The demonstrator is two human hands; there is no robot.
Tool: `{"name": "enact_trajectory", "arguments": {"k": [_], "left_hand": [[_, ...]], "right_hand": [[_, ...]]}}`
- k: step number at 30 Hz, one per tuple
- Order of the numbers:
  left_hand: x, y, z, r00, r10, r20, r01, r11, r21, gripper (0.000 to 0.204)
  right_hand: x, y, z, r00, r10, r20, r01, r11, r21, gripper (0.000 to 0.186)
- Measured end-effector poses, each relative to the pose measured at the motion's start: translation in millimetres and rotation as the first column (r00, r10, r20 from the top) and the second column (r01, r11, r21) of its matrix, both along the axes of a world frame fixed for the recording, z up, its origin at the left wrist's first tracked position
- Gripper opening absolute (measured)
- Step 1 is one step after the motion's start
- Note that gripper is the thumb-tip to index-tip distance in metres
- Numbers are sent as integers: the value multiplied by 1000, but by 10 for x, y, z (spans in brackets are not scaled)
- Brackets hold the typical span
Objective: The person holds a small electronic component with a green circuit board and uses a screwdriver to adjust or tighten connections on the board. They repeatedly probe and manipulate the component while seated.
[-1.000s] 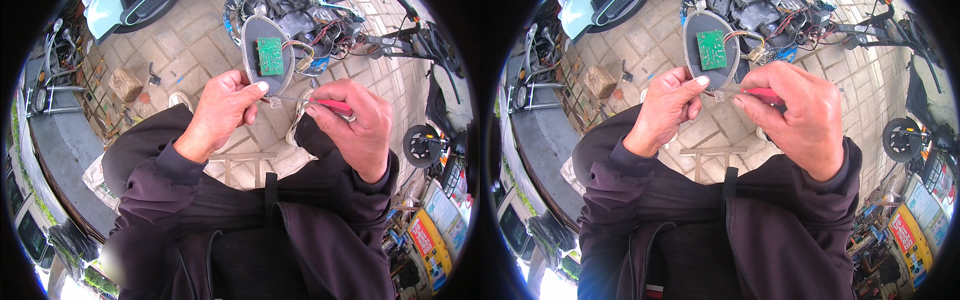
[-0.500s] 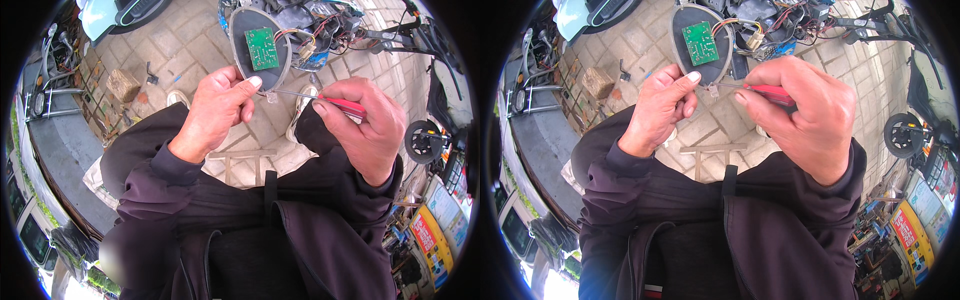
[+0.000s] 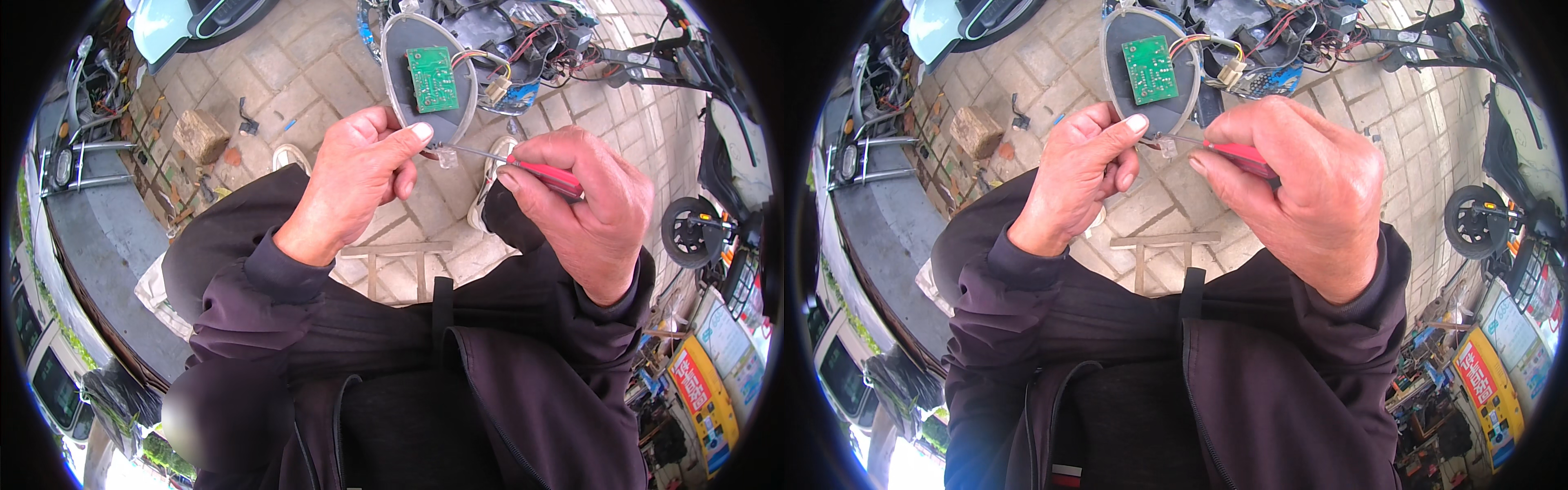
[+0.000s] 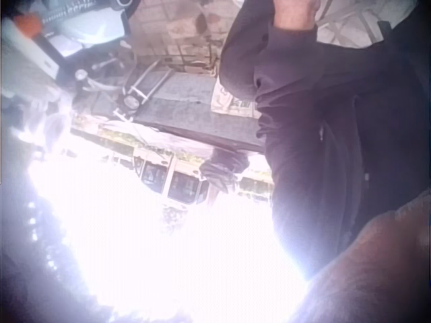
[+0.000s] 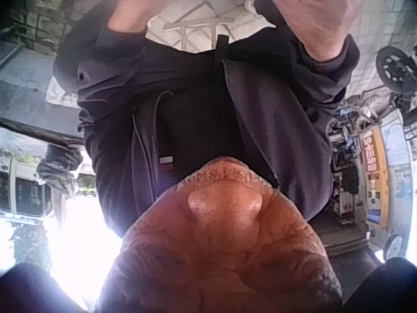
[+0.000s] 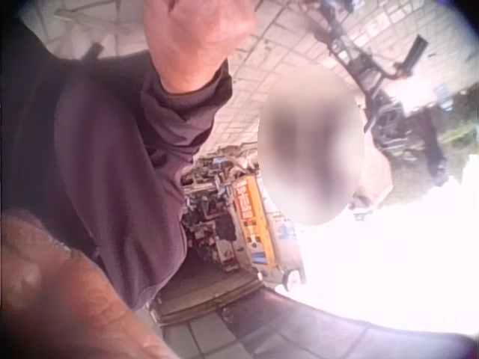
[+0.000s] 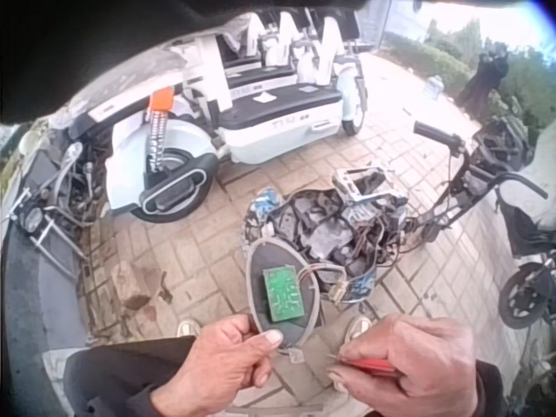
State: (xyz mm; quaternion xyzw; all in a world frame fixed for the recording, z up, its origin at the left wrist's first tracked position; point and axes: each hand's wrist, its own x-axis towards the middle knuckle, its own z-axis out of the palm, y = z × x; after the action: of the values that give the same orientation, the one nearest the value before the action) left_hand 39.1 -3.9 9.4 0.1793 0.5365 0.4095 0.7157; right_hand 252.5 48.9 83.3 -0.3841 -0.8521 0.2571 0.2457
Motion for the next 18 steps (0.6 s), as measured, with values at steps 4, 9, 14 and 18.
{"name": "enact_trajectory", "arguments": {"k": [4,9,14,18], "left_hand": [[-43,-2,-7,999,-7,47,7,1000,12,21],[12,-3,10,1000,-6,-7,6,1000,16,24],[8,-11,9,1000,1,4,-1,1000,22,23],[-33,-7,-41,999,-13,31,13,1000,16,21]], "right_hand": [[-21,1,-25,1000,-5,-22,5,1000,14,20],[-25,3,-34,1000,6,-24,-6,1000,21,20],[-15,-1,-39,999,31,-35,-32,999,-13,20],[-7,2,-42,998,55,-34,-56,998,-4,21]]}}
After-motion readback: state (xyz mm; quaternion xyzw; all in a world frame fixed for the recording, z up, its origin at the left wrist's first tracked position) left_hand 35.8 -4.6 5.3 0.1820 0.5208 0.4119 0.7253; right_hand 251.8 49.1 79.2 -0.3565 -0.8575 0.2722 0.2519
